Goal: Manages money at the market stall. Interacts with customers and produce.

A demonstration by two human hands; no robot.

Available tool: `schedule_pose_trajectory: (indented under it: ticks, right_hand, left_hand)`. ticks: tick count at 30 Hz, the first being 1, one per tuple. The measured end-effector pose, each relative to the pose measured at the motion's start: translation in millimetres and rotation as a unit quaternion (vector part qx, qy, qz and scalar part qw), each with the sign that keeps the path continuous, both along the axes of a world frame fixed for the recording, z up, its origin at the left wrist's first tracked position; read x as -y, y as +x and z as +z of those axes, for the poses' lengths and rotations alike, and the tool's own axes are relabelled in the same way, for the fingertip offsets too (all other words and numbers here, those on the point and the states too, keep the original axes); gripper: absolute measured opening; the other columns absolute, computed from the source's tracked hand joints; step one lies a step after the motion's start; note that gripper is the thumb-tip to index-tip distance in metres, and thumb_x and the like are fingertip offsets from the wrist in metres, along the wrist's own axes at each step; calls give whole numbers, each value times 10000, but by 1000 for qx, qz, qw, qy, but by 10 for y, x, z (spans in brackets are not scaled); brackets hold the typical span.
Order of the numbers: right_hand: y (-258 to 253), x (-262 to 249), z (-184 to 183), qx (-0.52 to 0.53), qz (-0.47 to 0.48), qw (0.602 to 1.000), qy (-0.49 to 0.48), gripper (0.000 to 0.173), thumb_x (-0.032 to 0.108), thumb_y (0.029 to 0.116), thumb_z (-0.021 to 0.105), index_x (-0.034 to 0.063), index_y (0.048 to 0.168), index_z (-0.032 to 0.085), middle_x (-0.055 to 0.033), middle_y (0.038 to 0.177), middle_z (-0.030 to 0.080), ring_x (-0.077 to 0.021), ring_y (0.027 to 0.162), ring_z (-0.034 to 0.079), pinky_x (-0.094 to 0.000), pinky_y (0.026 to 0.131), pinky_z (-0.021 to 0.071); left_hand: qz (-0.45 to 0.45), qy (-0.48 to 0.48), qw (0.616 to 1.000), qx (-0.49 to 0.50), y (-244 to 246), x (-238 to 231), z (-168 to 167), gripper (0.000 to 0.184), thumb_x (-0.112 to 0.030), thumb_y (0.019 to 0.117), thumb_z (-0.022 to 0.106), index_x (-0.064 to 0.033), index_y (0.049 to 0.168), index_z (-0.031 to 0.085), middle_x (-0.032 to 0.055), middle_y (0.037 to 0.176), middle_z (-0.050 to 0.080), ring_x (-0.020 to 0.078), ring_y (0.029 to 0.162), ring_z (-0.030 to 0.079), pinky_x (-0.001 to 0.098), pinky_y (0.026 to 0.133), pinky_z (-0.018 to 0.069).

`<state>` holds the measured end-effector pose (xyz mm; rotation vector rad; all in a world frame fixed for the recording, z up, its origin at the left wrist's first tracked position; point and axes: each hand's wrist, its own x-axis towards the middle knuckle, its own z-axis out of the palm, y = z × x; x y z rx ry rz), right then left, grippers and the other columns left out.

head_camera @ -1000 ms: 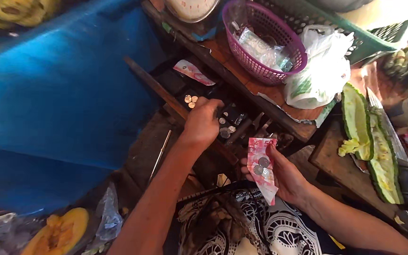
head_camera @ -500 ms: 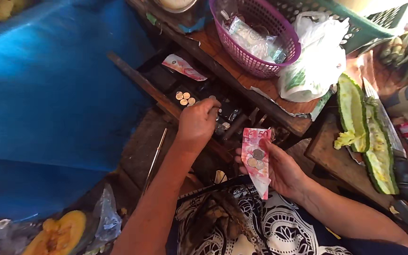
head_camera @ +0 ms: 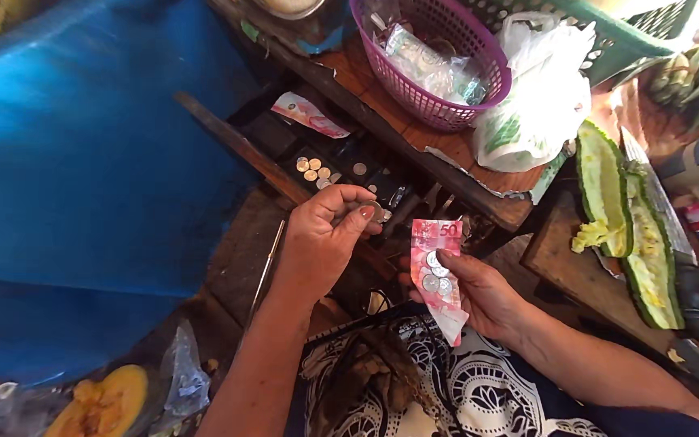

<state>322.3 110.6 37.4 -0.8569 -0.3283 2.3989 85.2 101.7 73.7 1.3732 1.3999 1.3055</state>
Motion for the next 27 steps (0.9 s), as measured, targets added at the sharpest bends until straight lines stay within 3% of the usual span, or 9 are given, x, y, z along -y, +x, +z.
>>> schedule_pose_trajectory:
  ticks: [5, 7, 9, 11, 13, 15, 16, 22, 27]
  right_hand:
    - [7, -14, 5, -7, 16, 1000, 5, 493, 389, 1126, 255, 15, 1382, 450, -223, 1292, 643, -331, 1139, 690, -450, 963, 593]
    - [21, -18, -32, -22, 20, 999, 16, 540, 453, 1112, 266, 28, 1398, 437, -221, 1307, 631, -336, 1165, 674, -470, 989, 576]
    - [22, -18, -52, -23, 18, 999, 19, 585, 505, 1099, 272, 33, 1403, 438, -221, 1305, 632, -338, 1172, 668, -482, 998, 569]
    - [21, -21, -57, -18, 16, 999, 24, 605, 527, 1092, 270, 37, 1409, 432, -222, 1301, 633, -340, 1170, 669, -483, 992, 571]
    - [16, -26, -63, -19, 18, 999, 31, 611, 533, 1089, 285, 33, 1409, 431, -222, 1298, 635, -339, 1168, 669, -483, 991, 572]
    - [11, -23, -67, -16, 22, 999, 35, 627, 545, 1086, 274, 28, 1398, 441, -221, 1298, 639, -338, 1163, 673, -476, 984, 575]
    - [14, -23, -75, -15, 22, 999, 35, 635, 549, 1085, 269, 26, 1400, 442, -223, 1306, 638, -341, 1165, 673, -473, 982, 574]
    - [20, -31, -89, -9, 14, 1000, 26, 626, 540, 1088, 260, 28, 1410, 420, -228, 1315, 635, -348, 1163, 677, -460, 973, 581]
    - [19, -33, -80, -5, 15, 1000, 18, 617, 530, 1092, 250, 29, 1405, 430, -223, 1314, 638, -341, 1165, 676, -457, 973, 579]
  left_hand:
    - [25, -89, 970, 226, -90, -49, 119, 243, -85, 1057, 412, -135, 1088, 648, 7, 922, 725, 80, 737, 708, 219, 648, 609]
    - [52, -113, 963, 239, -159, -139, 160, 249, -150, 1069, 375, -181, 1001, 612, -36, 833, 658, 44, 653, 637, 181, 585, 557]
    - [76, -106, 980, 153, -187, -265, 158, 183, -134, 1031, 470, -201, 908, 588, -86, 682, 552, 3, 524, 495, 143, 487, 438]
    - [71, -81, 994, -17, -217, -388, 127, 73, -129, 1014, 580, -160, 953, 603, -90, 662, 509, -8, 494, 414, 145, 463, 360]
    - [43, -93, 971, -214, -247, -489, 167, 117, -151, 1004, 625, -83, 1091, 665, -5, 737, 565, 81, 597, 487, 271, 573, 434]
    - [-5, -104, 923, -370, -242, -567, 216, 156, -130, 999, 638, -45, 1094, 727, 130, 935, 693, 260, 834, 654, 499, 776, 529]
    - [-41, -103, 900, -422, -242, -603, 207, 147, -111, 989, 641, -43, 1067, 745, 172, 1012, 688, 326, 942, 670, 557, 837, 526]
    - [-188, -148, 791, -563, -127, -769, 105, 122, -76, 961, 669, -77, 1030, 769, 173, 1123, 658, 365, 1039, 657, 559, 862, 547]
    - [-244, -232, 729, -597, -30, -879, 62, 88, -107, 947, 691, -114, 1006, 755, 159, 1083, 699, 388, 1029, 669, 608, 825, 535]
